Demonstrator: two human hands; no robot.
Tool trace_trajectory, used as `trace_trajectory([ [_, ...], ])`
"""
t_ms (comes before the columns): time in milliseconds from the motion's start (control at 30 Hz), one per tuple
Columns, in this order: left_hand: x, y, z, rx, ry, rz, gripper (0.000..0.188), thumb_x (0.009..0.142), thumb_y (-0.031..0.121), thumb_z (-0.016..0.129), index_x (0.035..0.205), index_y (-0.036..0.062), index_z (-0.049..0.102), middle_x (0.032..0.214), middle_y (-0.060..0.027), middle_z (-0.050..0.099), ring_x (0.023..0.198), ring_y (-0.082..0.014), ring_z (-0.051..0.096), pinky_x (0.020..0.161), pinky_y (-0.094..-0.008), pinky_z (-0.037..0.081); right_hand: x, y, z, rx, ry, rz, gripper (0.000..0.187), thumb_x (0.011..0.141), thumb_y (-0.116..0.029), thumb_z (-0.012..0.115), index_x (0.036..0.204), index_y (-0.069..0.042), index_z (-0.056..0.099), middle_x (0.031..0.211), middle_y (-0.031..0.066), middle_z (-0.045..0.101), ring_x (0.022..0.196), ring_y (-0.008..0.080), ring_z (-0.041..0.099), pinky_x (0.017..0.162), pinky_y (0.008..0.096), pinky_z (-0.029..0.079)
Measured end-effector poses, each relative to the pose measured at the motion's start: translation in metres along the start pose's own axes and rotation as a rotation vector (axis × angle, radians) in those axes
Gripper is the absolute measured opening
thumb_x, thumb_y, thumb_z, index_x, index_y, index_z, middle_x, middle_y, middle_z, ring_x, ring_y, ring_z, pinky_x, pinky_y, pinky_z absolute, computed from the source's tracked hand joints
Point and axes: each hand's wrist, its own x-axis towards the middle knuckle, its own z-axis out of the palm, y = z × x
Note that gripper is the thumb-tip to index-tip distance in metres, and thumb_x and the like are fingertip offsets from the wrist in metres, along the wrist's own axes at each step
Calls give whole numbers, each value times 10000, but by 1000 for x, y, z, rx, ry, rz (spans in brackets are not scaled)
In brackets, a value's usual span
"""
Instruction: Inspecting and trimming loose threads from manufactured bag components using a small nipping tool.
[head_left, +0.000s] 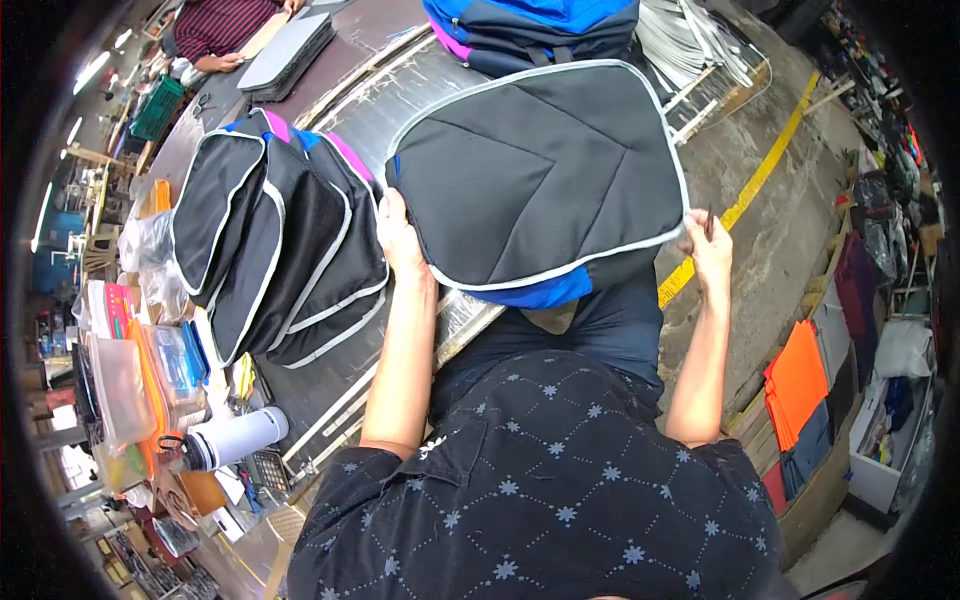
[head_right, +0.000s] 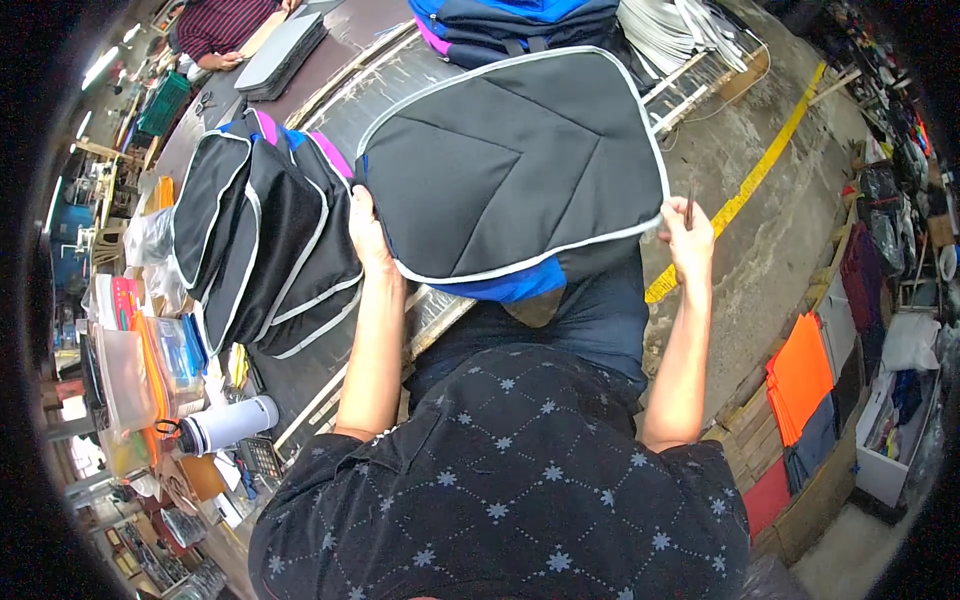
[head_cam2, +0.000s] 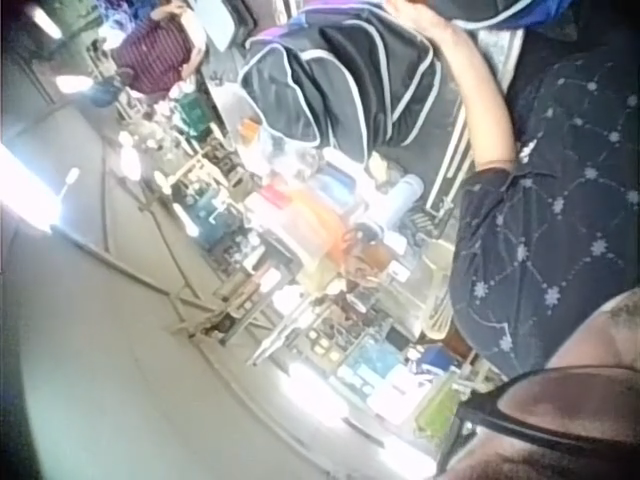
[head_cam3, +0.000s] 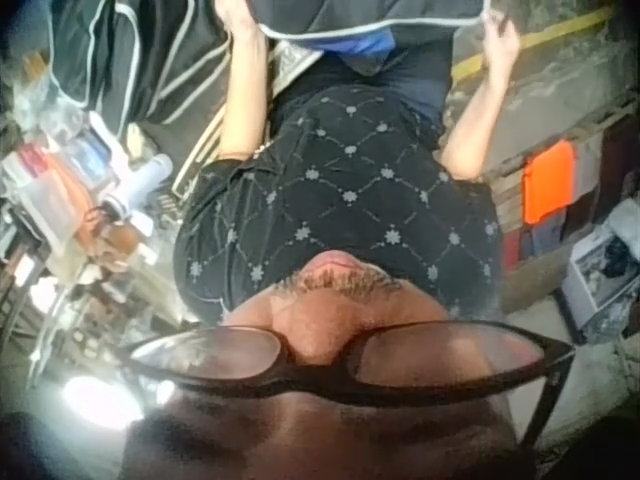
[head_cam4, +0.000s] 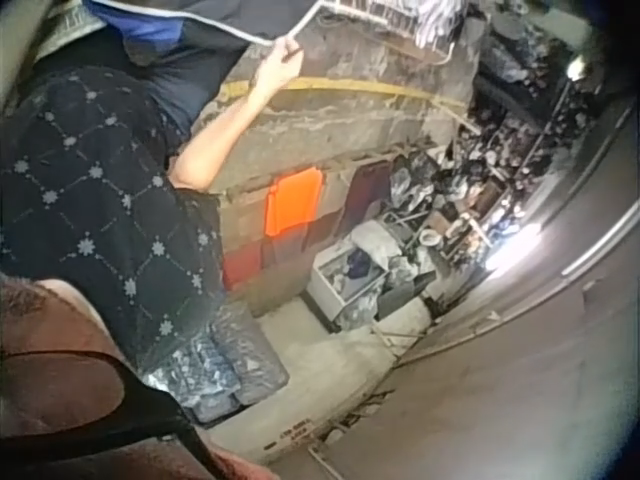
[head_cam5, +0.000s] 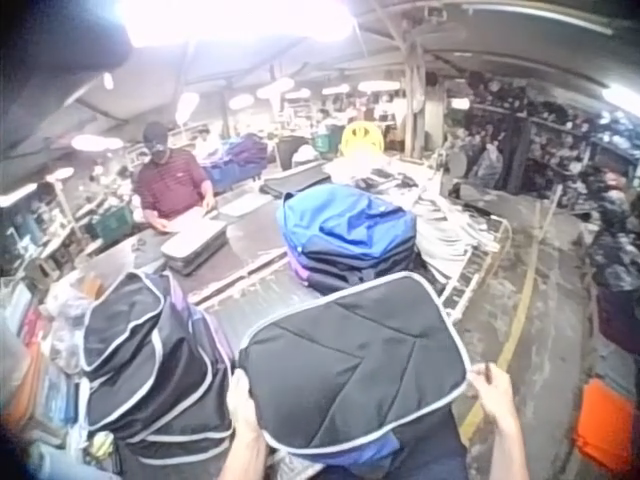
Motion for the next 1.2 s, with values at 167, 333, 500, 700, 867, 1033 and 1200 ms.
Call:
trace_trajectory([
  [167, -4, -15, -7, 34, 204, 57, 402, 1141, 329, 561, 1303, -23, 670, 1204, -91, 725, 1077, -184, 653, 1009, -348, 507, 20, -61, 47, -87, 48, -275, 418, 1002, -291, 789, 1309, -19, 704, 957, -22, 691, 829, 90, 613, 747, 262, 523],
  [333, -7, -14, -26, 292, 183, 56, 265, 1109, 265, 583, 1077, 23, 687, 915, -26, 649, 866, -111, 612, 836, -313, 510, -30, -92, 94, -504, 214, -308, 419, 916, -359, 871, 1031, -3, 684, 814, 31, 640, 731, 131, 572, 697, 314, 502],
  [500, 6, 45, -7, 918, 37, -23, 458, 1110, 483, 525, 919, 80, 631, 699, -3, 585, 535, -117, 567, 541, -291, 445, -42, -31, 61, -227, 348, -170, 461, 881, -314, 928, 900, -69, 538, 766, -35, 489, 682, 92, 438, 611, 288, 418],
  [700, 26, 24, -14, 1200, -80, 430, 497, 1154, 370, 466, 1075, -54, 713, 950, -177, 735, 921, -257, 711, 853, -366, 538, -12, -6, 68, 616, 244, 213, 450, 860, -117, 922, 943, -193, 487, 822, -87, 463, 692, 47, 419, 646, 236, 370],
  [867, -23, 19, 12, 564, -25, 379, 565, 1170, 462, 471, 1007, -36, 681, 934, -53, 713, 852, -155, 612, 811, -313, 510, 27, -65, 74, 585, 298, -401, 454, 885, 43, 848, 882, -170, 447, 858, -80, 450, 783, 56, 447, 791, 238, 426],
  [1033, -45, 4, 24, 626, 41, 217, 487, 1174, 371, 476, 1018, -42, 683, 895, -64, 711, 819, -155, 618, 771, -327, 514, 67, -126, 62, -246, 416, -620, 286, 914, -178, 844, 1085, -50, 654, 874, 2, 612, 784, 137, 570, 784, 290, 496],
  [1200, -55, -19, -2, 797, -43, 285, 484, 1142, 327, 554, 997, -112, 698, 850, -50, 701, 826, -134, 580, 765, -333, 502, 1, -153, 115, -953, 241, -618, 345, 896, -287, 794, 1186, -105, 755, 1087, 138, 787, 1069, 312, 747, 968, 464, 532],
])
